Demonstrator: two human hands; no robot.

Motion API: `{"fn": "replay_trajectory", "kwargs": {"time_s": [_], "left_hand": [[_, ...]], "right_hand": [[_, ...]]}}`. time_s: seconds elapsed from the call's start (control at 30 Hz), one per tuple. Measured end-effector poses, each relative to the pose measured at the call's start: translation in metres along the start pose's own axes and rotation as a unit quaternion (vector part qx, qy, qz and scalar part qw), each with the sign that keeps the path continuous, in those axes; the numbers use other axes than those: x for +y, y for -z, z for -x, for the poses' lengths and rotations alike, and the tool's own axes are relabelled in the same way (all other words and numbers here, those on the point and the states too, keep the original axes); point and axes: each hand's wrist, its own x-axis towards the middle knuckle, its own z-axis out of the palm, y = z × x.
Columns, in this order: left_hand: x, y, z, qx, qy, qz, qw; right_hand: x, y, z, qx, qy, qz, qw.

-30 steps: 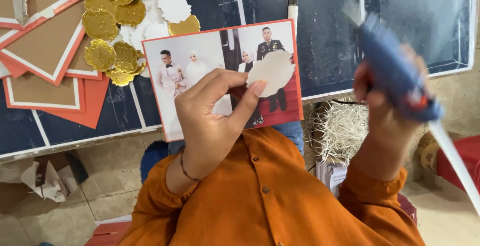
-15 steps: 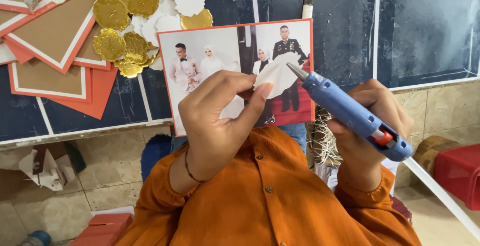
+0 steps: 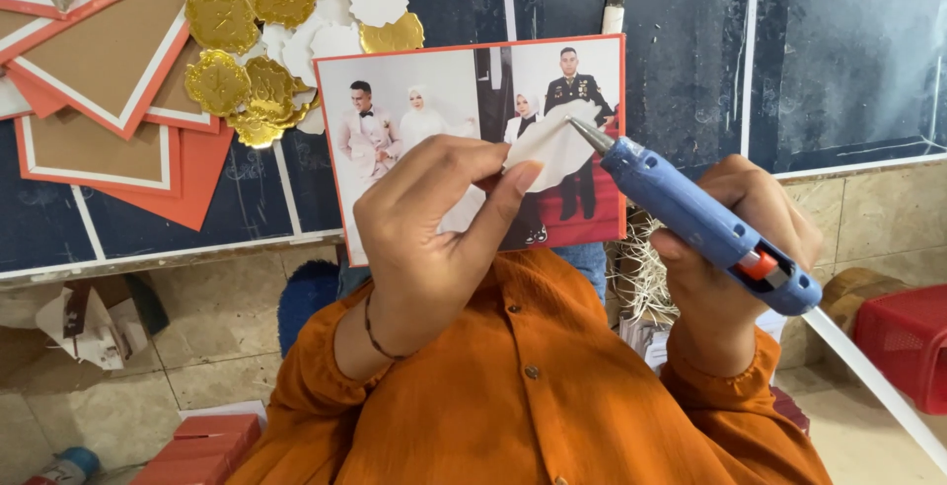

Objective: The person uses a hot glue gun to apply adhesive to white paper cutouts and then presses gold foil cutouts onto them. They repeat this process to decorate a photo card featuring a couple.

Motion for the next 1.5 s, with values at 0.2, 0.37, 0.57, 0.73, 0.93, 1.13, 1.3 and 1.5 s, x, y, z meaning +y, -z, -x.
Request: {"fn": "replay_trajectory", "kwargs": {"time_s": [0.2,0.37,0.57,0.73,0.93,1.13,1.3,1.5], "left_hand": [[0.001,0.001,-0.001,0.004,0.003,-0.004,1.0],[0.001,0.002,-0.001,0.01,0.017,-0.005,1.0],[0.002,0.005,-0.003,0.028,0.014,-0.002,0.999],[0.0,0.006,-0.002,0.047,0.018,-0.009,0.999],[-0.003,0.005,0.0,0.041,-0.001,-0.021,0.999],[0.0,0.005,0.002,0.036,0.001,-0.015,0.999],[0.001,0.006,0.002,0.036,-0.004,-0.007,0.999],[-0.002,0.007,0.004,0.036,-0.006,-0.007,0.999]], "right_hand": [[0.002,0.005,0.004,-0.016,-0.006,0.018,1.0],[-0.001,0.009,0.008,-0.03,-0.027,0.002,0.999],[0.0,0.013,0.011,-0.046,0.012,0.043,0.998],[-0.001,0.018,0.014,-0.066,0.003,0.08,0.995],[0.0,0.011,-0.002,-0.019,0.079,0.021,0.996],[-0.011,0.002,-0.014,0.003,0.096,0.039,0.995],[-0.008,-0.001,-0.013,0.009,0.091,0.049,0.995],[-0.016,0.001,-0.014,-0.008,0.054,0.048,0.997]]}}
